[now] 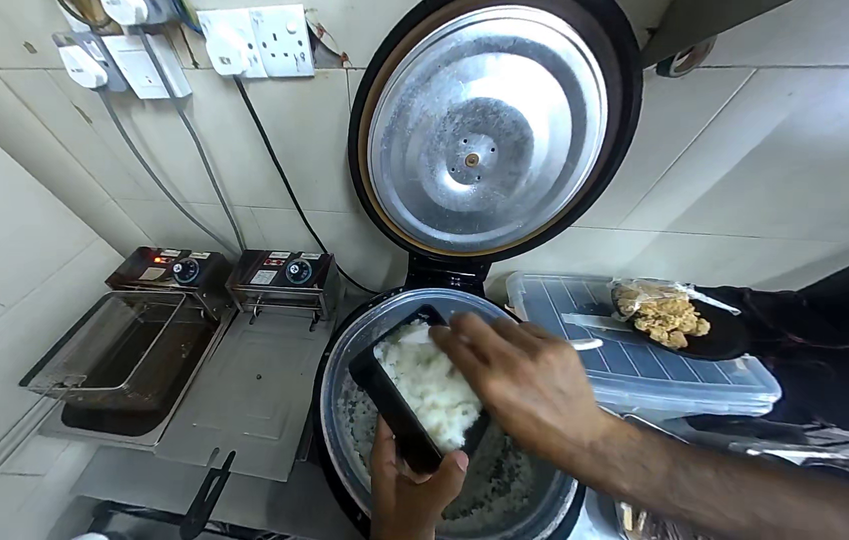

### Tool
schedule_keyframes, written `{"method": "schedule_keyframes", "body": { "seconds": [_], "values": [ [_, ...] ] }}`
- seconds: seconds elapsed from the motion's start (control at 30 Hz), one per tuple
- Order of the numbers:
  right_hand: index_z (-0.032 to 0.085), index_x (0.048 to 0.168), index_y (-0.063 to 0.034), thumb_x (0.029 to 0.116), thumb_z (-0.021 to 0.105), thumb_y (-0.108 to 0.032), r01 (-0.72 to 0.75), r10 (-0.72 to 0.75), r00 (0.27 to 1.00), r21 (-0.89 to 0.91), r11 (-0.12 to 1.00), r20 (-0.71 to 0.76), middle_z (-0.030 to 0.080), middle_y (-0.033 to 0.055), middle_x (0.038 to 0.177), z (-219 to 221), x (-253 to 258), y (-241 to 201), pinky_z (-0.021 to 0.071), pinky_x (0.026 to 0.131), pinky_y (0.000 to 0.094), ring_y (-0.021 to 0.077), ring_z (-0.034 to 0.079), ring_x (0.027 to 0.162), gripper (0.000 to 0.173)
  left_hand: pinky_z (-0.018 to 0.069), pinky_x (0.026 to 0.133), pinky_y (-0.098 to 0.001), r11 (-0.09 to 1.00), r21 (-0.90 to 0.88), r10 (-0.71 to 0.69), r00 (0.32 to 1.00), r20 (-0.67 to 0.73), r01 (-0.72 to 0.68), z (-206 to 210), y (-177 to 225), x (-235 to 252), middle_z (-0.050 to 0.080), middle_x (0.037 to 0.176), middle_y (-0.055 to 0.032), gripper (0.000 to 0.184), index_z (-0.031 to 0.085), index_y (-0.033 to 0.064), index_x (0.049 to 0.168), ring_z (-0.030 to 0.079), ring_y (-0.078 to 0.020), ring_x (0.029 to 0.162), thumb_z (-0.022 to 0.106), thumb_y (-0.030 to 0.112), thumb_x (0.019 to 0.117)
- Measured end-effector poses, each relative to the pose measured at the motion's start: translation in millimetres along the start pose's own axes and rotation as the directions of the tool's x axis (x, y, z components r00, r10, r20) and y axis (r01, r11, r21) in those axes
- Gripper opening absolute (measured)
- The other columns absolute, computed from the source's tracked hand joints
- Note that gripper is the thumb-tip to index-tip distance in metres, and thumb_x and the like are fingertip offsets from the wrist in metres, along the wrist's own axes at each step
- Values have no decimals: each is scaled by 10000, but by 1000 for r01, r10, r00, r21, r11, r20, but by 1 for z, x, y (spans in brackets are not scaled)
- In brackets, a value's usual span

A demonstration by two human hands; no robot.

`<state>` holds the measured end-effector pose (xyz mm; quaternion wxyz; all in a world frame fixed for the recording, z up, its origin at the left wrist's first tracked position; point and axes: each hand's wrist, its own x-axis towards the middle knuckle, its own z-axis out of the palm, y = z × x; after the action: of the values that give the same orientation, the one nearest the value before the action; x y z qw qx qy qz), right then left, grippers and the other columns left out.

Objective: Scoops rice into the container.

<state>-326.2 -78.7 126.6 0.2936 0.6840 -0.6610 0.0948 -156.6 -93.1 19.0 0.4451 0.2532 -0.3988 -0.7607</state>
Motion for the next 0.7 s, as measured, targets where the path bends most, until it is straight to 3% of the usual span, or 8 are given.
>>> {"method": "schedule_keyframes", "body": {
  "seconds": [0.1,0.17,0.23,0.3,0.4,0.47,0.57,0.7],
  "values": [
    [725,1083,-98,925,606,-23,7,-6,997,-12,1000,73,625,87,916,12,4,5,417,445,352,230,550,569,212,628,896,-452,999,45,-12,1000,-11,13,-4,0,-1,615,1263,-215,944,318,-71,1491,683,-291,1097,862,-15,721],
    [727,1130,-101,918,615,-23,4,-7,998,33,999,70,637,94,950,-1,11,13,440,454,369,235,564,580,252,621,900,-423,997,74,-8,999,-45,11,-8,2,0,631,1257,-199,923,342,-64,1475,685,-272,1091,860,-9,713],
    [711,1197,-100,937,601,-22,-17,15,1000,83,996,18,672,116,1012,-15,22,25,480,463,408,266,611,608,293,639,859,-536,999,-15,-46,993,-107,45,-18,10,1,612,1259,-218,943,332,-29,1495,699,-329,1056,864,-5,717],
    [709,1166,-97,947,596,-15,-55,54,998,36,998,27,662,113,963,-11,34,40,474,466,423,285,628,627,260,625,836,-621,993,-110,-50,985,-162,32,-33,19,4,594,1273,-218,971,313,15,1525,698,-373,1050,868,-7,728],
    [724,1012,-60,878,660,61,-30,46,938,-53,998,342,679,154,943,44,41,52,539,689,505,369,661,892,191,611,818,-660,982,-179,27,976,-218,-67,-54,35,10,586,1271,-247,947,327,19,1494,694,-422,1044,868,-12,717],
    [721,1051,-31,911,618,58,58,-19,791,-45,997,612,690,189,1032,101,36,49,533,800,556,410,651,1003,194,612,815,-659,973,-210,51,972,-230,-101,-61,46,11,586,1273,-242,934,323,35,1489,697,-428,1038,862,-17,728],
    [699,1077,10,950,545,58,191,-156,668,35,981,727,689,209,1049,176,18,36,542,771,566,411,673,936,206,604,824,-674,960,-244,83,972,-221,-138,-72,55,6,599,1278,-225,933,320,51,1483,700,-432,1045,872,-14,734],
    [692,1099,22,978,516,33,166,-135,619,39,985,774,684,199,1065,228,5,20,568,750,517,380,682,919,213,598,853,-666,959,-233,108,969,-224,-161,-88,59,-3,617,1275,-179,944,326,74,1482,700,-382,1068,891,19,727]
  ]
}}
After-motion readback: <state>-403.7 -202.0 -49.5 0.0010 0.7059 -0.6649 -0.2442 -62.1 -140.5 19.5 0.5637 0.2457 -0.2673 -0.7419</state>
